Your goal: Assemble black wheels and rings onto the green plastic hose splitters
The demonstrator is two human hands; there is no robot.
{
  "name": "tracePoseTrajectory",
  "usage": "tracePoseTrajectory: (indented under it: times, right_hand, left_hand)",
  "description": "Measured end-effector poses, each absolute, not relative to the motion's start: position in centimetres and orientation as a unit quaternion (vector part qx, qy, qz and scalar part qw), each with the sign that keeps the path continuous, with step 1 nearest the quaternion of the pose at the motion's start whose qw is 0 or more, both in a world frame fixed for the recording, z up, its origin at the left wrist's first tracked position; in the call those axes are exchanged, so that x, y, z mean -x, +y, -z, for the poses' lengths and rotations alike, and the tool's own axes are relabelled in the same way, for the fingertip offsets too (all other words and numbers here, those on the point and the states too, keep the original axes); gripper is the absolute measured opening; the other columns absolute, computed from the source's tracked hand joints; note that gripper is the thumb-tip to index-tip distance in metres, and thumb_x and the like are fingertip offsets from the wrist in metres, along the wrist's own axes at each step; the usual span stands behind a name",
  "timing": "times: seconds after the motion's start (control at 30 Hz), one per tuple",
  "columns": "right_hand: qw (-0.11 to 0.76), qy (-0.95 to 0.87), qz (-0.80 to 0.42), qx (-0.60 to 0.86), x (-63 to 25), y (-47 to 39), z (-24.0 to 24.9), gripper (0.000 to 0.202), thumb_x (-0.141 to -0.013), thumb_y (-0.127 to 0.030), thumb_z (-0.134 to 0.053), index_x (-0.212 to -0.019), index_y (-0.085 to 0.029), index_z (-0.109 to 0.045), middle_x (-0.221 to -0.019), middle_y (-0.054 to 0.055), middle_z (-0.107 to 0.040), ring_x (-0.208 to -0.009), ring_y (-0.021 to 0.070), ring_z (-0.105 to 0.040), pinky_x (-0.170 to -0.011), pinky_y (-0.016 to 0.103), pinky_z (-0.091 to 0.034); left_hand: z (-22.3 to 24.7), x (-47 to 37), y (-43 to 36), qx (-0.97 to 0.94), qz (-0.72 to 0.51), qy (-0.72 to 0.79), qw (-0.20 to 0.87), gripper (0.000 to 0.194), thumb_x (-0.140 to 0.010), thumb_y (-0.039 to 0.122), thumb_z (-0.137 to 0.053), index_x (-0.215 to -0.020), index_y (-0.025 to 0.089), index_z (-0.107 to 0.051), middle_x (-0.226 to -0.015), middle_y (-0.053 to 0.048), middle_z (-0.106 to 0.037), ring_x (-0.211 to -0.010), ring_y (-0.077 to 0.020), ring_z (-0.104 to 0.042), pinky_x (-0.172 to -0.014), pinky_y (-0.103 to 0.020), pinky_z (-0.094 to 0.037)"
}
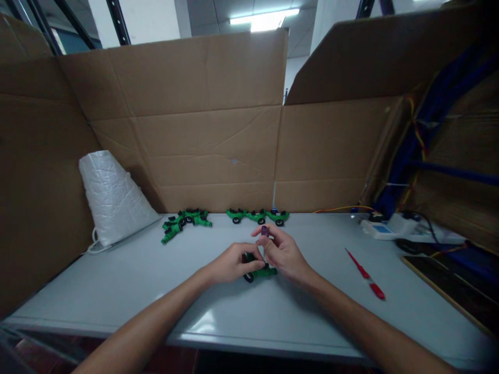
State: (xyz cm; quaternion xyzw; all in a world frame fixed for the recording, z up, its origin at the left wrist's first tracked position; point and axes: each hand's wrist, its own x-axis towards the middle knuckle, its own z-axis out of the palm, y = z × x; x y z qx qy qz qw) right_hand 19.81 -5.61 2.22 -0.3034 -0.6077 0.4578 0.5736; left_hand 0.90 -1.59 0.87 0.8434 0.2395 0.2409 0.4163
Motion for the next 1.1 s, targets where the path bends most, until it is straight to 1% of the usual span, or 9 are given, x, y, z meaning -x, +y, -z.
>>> tracePoseTrajectory:
  times: [0.1,0.23,0.37,0.43,0.57,0.73,0.83,0.97,1.1]
  right_hand:
    - [0.584,-0.591,-0.475,0.290,-19.5,-5.7,-2.4,0.047,-0.089,-0.067,-0.072,-0.097,-0.023,-0.058,-0.073,-0.006,-0.051,-0.042,0.0057,-0.035,-0.037,0.020,-0.025]
    - [0.556,-0.597,-0.508,0.278,-19.3,-5.9,-2.4,0.051,-0.092,-0.072,-0.064,-0.092,-0.021,-0.060,-0.062,-0.007,-0.047,-0.043,0.0073,-0.033,-0.039,0.021,-0.024]
    - [0.539,-0.586,-0.541,0.270,-19.2,-5.9,-2.4,0.052,-0.094,-0.072,-0.061,-0.091,-0.021,-0.062,-0.066,-0.004,-0.051,-0.046,0.0082,-0.034,-0.041,0.022,-0.025]
    - [0.549,-0.577,-0.543,0.266,-19.3,-5.7,-2.4,0.050,-0.095,-0.071,-0.060,-0.094,-0.021,-0.062,-0.069,-0.004,-0.053,-0.045,0.0076,-0.033,-0.040,0.021,-0.025]
    - [0.580,-0.550,-0.541,0.261,-19.6,-5.4,-2.3,0.044,-0.094,-0.065,-0.066,-0.108,-0.025,-0.053,-0.078,-0.005,-0.059,-0.042,0.0057,-0.033,-0.038,0.019,-0.027]
    - [0.597,-0.527,-0.551,0.250,-20.0,-5.0,-2.1,0.045,-0.090,-0.060,-0.074,-0.095,-0.025,-0.046,-0.076,-0.008,-0.058,-0.042,0.0040,-0.032,-0.039,0.016,-0.030]
    - [0.587,-0.537,-0.551,0.252,-19.9,-4.9,-2.0,0.044,-0.092,-0.062,-0.072,-0.093,-0.023,-0.050,-0.074,-0.006,-0.061,-0.043,0.0045,-0.033,-0.039,0.017,-0.028]
    - [0.566,-0.553,-0.551,0.264,-19.6,-5.0,-2.2,0.050,-0.093,-0.070,-0.064,-0.092,-0.020,-0.060,-0.069,-0.003,-0.060,-0.043,0.0058,-0.032,-0.039,0.019,-0.026]
    - [0.553,-0.561,-0.557,0.263,-19.6,-5.0,-2.4,0.054,-0.095,-0.074,-0.058,-0.091,-0.020,-0.061,-0.069,-0.003,-0.058,-0.046,0.0074,-0.034,-0.041,0.020,-0.026]
  left_hand:
    - [-0.9,-1.0,-1.5,-0.841,-0.242,0.227,0.427,0.037,-0.097,0.048,-0.068,-0.093,0.012,-0.074,-0.090,-0.006,-0.073,-0.083,-0.0175,-0.064,-0.081,-0.026,-0.050]
    - [-0.8,-1.0,-1.4,-0.826,-0.250,0.213,0.458,0.037,-0.096,0.049,-0.070,-0.096,0.012,-0.075,-0.099,-0.009,-0.076,-0.093,-0.0205,-0.069,-0.089,-0.030,-0.052]
    - [-0.9,-1.1,-1.5,-0.821,-0.246,0.209,0.471,0.035,-0.097,0.046,-0.069,-0.102,0.012,-0.076,-0.107,-0.010,-0.078,-0.099,-0.0218,-0.070,-0.094,-0.031,-0.053]
    - [-1.0,-1.1,-1.6,-0.825,-0.251,0.212,0.459,0.033,-0.098,0.045,-0.069,-0.103,0.013,-0.076,-0.108,-0.010,-0.078,-0.100,-0.0222,-0.070,-0.095,-0.031,-0.052]
    - [-1.2,-1.0,-1.6,-0.832,-0.250,0.242,0.432,0.034,-0.097,0.046,-0.069,-0.102,0.013,-0.077,-0.104,-0.010,-0.078,-0.097,-0.0225,-0.069,-0.090,-0.030,-0.052]
    - [-1.5,-0.8,-1.5,-0.839,-0.236,0.262,0.415,0.037,-0.097,0.048,-0.068,-0.100,0.013,-0.076,-0.096,-0.008,-0.076,-0.085,-0.0190,-0.067,-0.080,-0.026,-0.052]
    - [-1.4,-0.8,-1.5,-0.839,-0.241,0.253,0.416,0.035,-0.098,0.046,-0.067,-0.101,0.012,-0.075,-0.098,-0.008,-0.076,-0.088,-0.0193,-0.067,-0.082,-0.027,-0.052]
    - [-1.2,-1.0,-1.5,-0.833,-0.250,0.241,0.431,0.031,-0.099,0.043,-0.066,-0.097,0.013,-0.073,-0.096,-0.007,-0.075,-0.089,-0.0197,-0.067,-0.085,-0.029,-0.052]
    - [-1.1,-1.2,-1.5,-0.830,-0.258,0.223,0.441,0.031,-0.099,0.042,-0.066,-0.103,0.012,-0.073,-0.102,-0.010,-0.077,-0.096,-0.0217,-0.068,-0.091,-0.031,-0.052]
